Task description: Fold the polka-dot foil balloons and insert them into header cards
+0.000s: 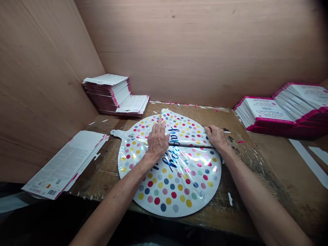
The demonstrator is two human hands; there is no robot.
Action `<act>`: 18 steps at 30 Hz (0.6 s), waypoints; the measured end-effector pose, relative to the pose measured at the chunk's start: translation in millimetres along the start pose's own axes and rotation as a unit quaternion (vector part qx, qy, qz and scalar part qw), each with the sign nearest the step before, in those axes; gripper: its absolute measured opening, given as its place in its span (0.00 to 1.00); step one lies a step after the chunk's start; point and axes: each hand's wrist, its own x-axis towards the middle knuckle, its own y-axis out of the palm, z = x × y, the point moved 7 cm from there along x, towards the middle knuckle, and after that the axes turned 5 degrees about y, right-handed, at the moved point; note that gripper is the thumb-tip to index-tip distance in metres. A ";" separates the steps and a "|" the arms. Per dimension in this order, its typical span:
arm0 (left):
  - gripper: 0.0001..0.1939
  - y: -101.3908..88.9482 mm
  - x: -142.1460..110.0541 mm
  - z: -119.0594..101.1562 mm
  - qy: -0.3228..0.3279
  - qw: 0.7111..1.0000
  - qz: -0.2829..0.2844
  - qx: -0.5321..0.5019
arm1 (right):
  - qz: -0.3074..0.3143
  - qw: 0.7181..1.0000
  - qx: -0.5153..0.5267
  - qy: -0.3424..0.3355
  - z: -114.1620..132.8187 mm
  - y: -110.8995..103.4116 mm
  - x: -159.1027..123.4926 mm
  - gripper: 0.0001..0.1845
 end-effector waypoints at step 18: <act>0.38 36.3 0.8 22.1 -0.020 0.985 0.156 -0.066 | 0.176 0.910 -0.288 -0.240 80.0 -5.3 -122.3 0.15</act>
